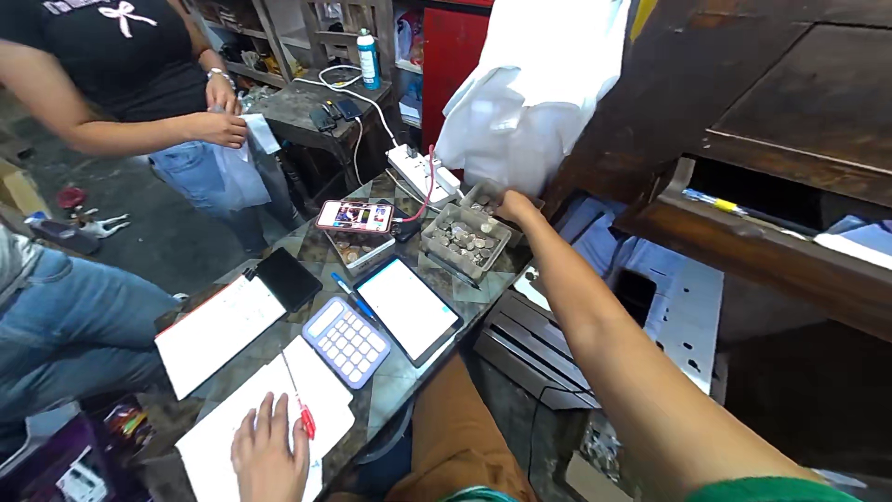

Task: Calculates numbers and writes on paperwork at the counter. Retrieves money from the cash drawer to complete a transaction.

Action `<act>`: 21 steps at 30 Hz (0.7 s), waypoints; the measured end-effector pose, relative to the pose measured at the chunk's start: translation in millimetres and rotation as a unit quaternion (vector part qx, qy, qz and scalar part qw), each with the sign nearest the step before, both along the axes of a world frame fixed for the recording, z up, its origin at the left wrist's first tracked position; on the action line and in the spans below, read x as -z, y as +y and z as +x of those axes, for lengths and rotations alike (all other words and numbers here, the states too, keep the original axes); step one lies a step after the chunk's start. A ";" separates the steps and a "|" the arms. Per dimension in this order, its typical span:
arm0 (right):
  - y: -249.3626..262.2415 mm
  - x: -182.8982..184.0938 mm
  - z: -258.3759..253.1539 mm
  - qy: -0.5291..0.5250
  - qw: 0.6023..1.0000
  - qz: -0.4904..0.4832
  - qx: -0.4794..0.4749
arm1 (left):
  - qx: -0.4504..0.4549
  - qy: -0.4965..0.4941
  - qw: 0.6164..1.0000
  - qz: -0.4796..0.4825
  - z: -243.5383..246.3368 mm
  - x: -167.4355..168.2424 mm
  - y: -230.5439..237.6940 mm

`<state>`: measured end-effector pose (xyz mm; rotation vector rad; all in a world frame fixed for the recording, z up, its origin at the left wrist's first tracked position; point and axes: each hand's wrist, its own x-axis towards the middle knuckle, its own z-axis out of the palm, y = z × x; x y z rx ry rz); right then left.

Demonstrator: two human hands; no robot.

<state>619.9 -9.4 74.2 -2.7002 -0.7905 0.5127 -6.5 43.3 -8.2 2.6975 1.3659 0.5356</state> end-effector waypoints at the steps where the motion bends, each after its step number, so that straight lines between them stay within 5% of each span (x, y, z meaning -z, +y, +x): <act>1: -2.9 -3.3 -1.3 0.011 0.999 0.043 0.015 | -0.003 -0.009 1.000 0.005 2.0 -0.4 -0.8; 3: -5.6 -14.9 -11.1 0.057 0.974 0.205 0.077 | -0.013 -0.025 1.000 0.009 5.7 -0.9 -2.3; 6: 7.5 -45.3 -44.1 0.201 0.879 0.404 0.151 | -0.021 -0.034 0.999 0.001 9.1 -2.4 -3.9; 8: 16.3 -72.3 -79.3 0.258 0.880 0.390 0.090 | -0.020 -0.039 0.999 0.001 10.7 -2.8 -3.7; 11: 29.7 -93.5 -145.9 0.280 0.925 0.225 -0.121 | -0.023 -0.033 0.999 -0.012 11.7 -3.4 -5.2; 14: 47.1 -91.5 -205.4 0.385 0.873 0.143 -0.264 | -0.023 -0.028 0.999 -0.022 13.0 -5.7 -4.9; 17: 65.0 -88.8 -245.4 0.516 0.789 0.226 -0.247 | -0.028 -0.030 0.998 -0.044 15.3 -8.6 -4.6; 21: 92.8 -93.1 -293.7 0.627 0.693 0.346 -0.087 | -0.038 -0.022 0.997 -0.069 17.1 -11.9 -3.7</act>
